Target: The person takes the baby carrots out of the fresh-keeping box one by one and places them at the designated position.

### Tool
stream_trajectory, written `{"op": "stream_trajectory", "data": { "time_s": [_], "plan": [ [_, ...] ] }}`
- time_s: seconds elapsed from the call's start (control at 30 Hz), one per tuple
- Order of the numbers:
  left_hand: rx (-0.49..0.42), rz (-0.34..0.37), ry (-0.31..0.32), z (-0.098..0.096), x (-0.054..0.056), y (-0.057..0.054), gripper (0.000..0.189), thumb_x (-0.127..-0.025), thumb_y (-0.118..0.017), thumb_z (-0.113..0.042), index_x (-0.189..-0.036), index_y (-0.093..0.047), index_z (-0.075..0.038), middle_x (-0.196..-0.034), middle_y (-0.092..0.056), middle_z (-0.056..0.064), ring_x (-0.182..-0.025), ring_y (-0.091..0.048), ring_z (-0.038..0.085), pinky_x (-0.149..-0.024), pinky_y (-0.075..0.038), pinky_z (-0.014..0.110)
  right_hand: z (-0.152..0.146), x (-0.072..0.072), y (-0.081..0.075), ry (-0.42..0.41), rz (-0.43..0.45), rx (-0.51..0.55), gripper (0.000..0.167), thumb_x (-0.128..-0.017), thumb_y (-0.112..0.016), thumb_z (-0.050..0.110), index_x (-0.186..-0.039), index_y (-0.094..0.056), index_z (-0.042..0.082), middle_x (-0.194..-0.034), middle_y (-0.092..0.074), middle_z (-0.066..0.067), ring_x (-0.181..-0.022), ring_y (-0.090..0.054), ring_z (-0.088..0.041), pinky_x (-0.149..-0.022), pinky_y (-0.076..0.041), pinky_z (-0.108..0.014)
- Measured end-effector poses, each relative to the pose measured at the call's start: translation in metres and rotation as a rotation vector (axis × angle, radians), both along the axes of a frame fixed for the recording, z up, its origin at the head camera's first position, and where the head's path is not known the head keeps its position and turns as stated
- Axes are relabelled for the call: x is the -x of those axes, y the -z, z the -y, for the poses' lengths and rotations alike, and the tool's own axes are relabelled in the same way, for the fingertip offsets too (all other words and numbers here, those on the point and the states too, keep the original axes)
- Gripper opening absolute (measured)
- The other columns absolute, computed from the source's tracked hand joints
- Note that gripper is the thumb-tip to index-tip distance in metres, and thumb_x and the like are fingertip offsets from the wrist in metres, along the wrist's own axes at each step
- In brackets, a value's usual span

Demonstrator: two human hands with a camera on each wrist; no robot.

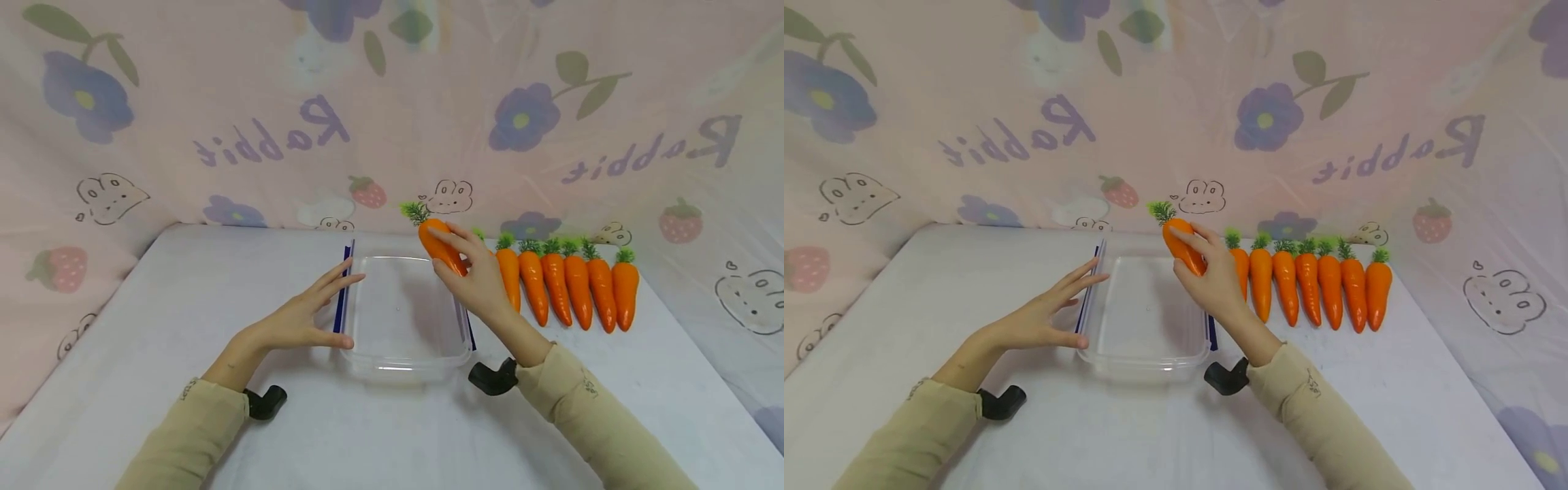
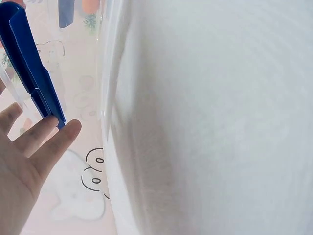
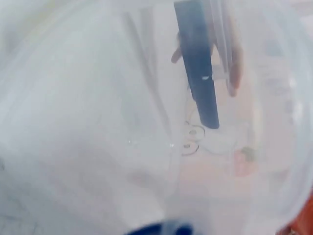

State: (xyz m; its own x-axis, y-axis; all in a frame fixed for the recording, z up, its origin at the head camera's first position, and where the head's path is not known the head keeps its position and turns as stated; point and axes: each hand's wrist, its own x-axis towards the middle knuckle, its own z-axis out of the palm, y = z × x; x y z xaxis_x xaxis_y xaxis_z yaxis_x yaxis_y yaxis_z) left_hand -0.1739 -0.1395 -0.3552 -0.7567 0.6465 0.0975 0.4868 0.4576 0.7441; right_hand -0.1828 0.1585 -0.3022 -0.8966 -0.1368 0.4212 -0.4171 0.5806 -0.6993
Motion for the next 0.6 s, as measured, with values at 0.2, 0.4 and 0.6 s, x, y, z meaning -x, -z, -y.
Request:
{"op": "stream_trajectory", "data": {
  "time_s": [0.2,0.4,0.6],
  "plan": [
    [0.009,0.003,-0.006,0.0,0.001,0.001,0.095,-0.075,-0.08,-0.044,-0.15,-0.022,-0.042,-0.16,0.005,-0.019,-0.148,-0.011,0.029,-0.109,-0.037,0.052,-0.018,0.003,0.007,0.037,-0.03,0.029,0.042,-0.087,-0.063,0.007,-0.129,-0.062,0.01,-0.145,-0.045,-0.015,-0.116,-0.053,-0.033,-0.08,-0.049,-0.038],
    [0.014,-0.004,-0.006,0.001,0.001,0.0,0.095,-0.075,-0.08,-0.044,-0.15,-0.022,-0.042,-0.16,0.005,-0.019,-0.148,-0.011,0.029,-0.109,-0.037,0.052,-0.037,0.003,0.014,0.095,-0.061,0.037,0.043,-0.088,-0.062,0.009,-0.131,-0.06,0.009,-0.146,-0.043,-0.016,-0.123,-0.048,-0.036,-0.078,-0.046,-0.036],
    [0.014,-0.01,-0.003,0.0,0.001,0.0,0.095,-0.074,-0.08,-0.045,-0.15,-0.022,-0.041,-0.16,0.004,-0.018,-0.147,-0.014,0.032,-0.109,-0.038,0.052,-0.054,0.008,0.024,0.146,-0.075,0.059,0.042,-0.088,-0.062,0.01,-0.13,-0.061,0.01,-0.146,-0.043,-0.014,-0.125,-0.047,-0.035,-0.073,-0.041,-0.023]
  ]
}}
